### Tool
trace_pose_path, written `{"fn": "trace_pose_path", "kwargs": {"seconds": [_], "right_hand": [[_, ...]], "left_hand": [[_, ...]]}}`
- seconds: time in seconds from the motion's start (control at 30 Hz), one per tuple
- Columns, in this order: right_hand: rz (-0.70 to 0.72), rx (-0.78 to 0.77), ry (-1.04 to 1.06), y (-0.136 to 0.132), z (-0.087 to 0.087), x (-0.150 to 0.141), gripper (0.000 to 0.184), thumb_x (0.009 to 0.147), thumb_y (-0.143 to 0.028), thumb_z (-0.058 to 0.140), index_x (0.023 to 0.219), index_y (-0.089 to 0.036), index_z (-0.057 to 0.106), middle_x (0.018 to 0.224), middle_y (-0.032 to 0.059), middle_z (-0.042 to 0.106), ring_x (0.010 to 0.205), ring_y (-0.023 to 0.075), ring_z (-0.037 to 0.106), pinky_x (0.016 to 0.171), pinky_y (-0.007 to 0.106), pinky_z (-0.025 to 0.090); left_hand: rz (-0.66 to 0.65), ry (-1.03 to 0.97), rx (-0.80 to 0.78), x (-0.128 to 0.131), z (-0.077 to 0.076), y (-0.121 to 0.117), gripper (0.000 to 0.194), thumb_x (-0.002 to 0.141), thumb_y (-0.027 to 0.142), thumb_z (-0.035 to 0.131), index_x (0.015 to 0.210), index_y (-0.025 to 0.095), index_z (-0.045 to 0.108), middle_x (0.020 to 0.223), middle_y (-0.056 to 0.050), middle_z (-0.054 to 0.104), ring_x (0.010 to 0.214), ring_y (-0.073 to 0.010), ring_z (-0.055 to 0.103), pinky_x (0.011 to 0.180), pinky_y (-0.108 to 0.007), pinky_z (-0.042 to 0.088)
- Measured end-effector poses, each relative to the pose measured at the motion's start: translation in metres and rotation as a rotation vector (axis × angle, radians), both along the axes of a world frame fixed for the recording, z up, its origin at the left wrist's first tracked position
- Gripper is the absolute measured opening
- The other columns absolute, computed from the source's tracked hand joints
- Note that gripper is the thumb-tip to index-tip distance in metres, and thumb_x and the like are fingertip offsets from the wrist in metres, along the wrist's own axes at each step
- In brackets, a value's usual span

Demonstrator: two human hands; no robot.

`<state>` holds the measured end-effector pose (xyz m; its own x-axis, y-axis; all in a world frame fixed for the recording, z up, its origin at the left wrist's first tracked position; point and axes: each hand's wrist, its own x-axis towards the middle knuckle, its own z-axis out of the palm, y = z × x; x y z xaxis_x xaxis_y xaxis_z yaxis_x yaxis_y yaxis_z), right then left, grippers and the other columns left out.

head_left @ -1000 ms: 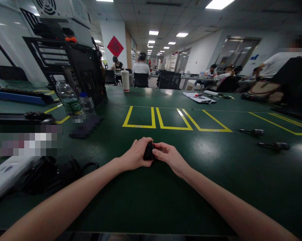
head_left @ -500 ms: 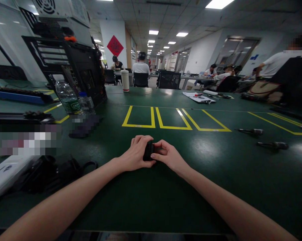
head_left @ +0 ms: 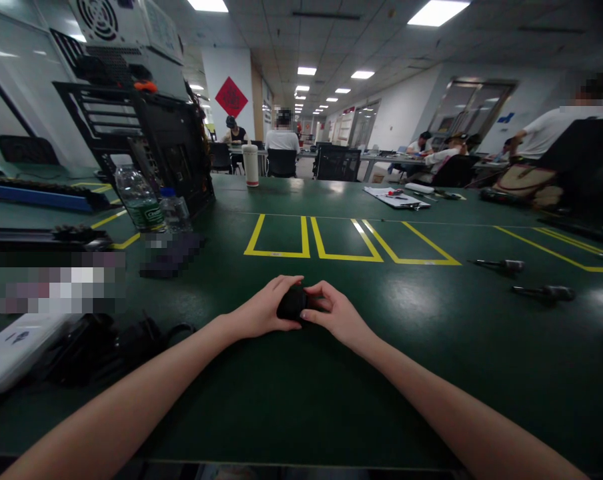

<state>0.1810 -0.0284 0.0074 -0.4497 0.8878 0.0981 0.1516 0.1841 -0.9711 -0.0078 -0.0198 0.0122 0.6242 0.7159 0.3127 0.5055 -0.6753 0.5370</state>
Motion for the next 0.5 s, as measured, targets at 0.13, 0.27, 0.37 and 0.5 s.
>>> {"fn": "trace_pose_path", "kwargs": {"seconds": [0.13, 0.27, 0.37, 0.5], "right_hand": [[0.013, 0.001, -0.025, -0.0002, -0.0007, 0.0002, 0.029, 0.065, -0.017, 0.063, 0.090, -0.019, 0.049, 0.097, 0.0014, 0.055, 0.093, 0.0176, 0.056, 0.082, 0.036, 0.045], [0.023, -0.014, 0.004, -0.0002, -0.0012, 0.0002, 0.029, 0.065, -0.016, 0.063, 0.091, -0.019, 0.049, 0.098, 0.0016, 0.055, 0.093, 0.0178, 0.056, 0.082, 0.037, 0.045], [0.046, -0.029, 0.028, -0.0011, 0.0001, 0.0007, 0.032, 0.064, -0.015, 0.063, 0.093, -0.018, 0.049, 0.100, 0.0018, 0.054, 0.095, 0.0177, 0.055, 0.085, 0.036, 0.044], [0.061, -0.075, 0.078, -0.0031, 0.0019, 0.0014, 0.026, 0.070, -0.021, 0.058, 0.095, -0.019, 0.050, 0.102, 0.0025, 0.054, 0.097, 0.0176, 0.055, 0.085, 0.036, 0.044]], "left_hand": [[0.002, 0.070, -0.066, -0.0046, -0.0041, 0.0027, 0.072, 0.066, 0.037, 0.065, 0.126, 0.026, 0.027, 0.109, -0.006, 0.047, 0.097, -0.0213, 0.047, 0.082, -0.035, 0.039], [0.050, 0.050, -0.107, -0.0042, -0.0053, 0.0004, 0.071, 0.064, 0.039, 0.066, 0.124, 0.026, 0.029, 0.107, -0.006, 0.047, 0.093, -0.0216, 0.048, 0.077, -0.034, 0.041], [0.059, 0.021, -0.114, -0.0026, -0.0049, -0.0026, 0.069, 0.064, 0.038, 0.066, 0.122, 0.026, 0.031, 0.110, -0.006, 0.046, 0.096, -0.0222, 0.047, 0.079, -0.035, 0.040], [0.093, 0.000, -0.067, -0.0006, -0.0053, -0.0064, 0.067, 0.064, 0.035, 0.066, 0.120, 0.026, 0.031, 0.110, -0.006, 0.046, 0.096, -0.0224, 0.046, 0.078, -0.037, 0.041]]}}
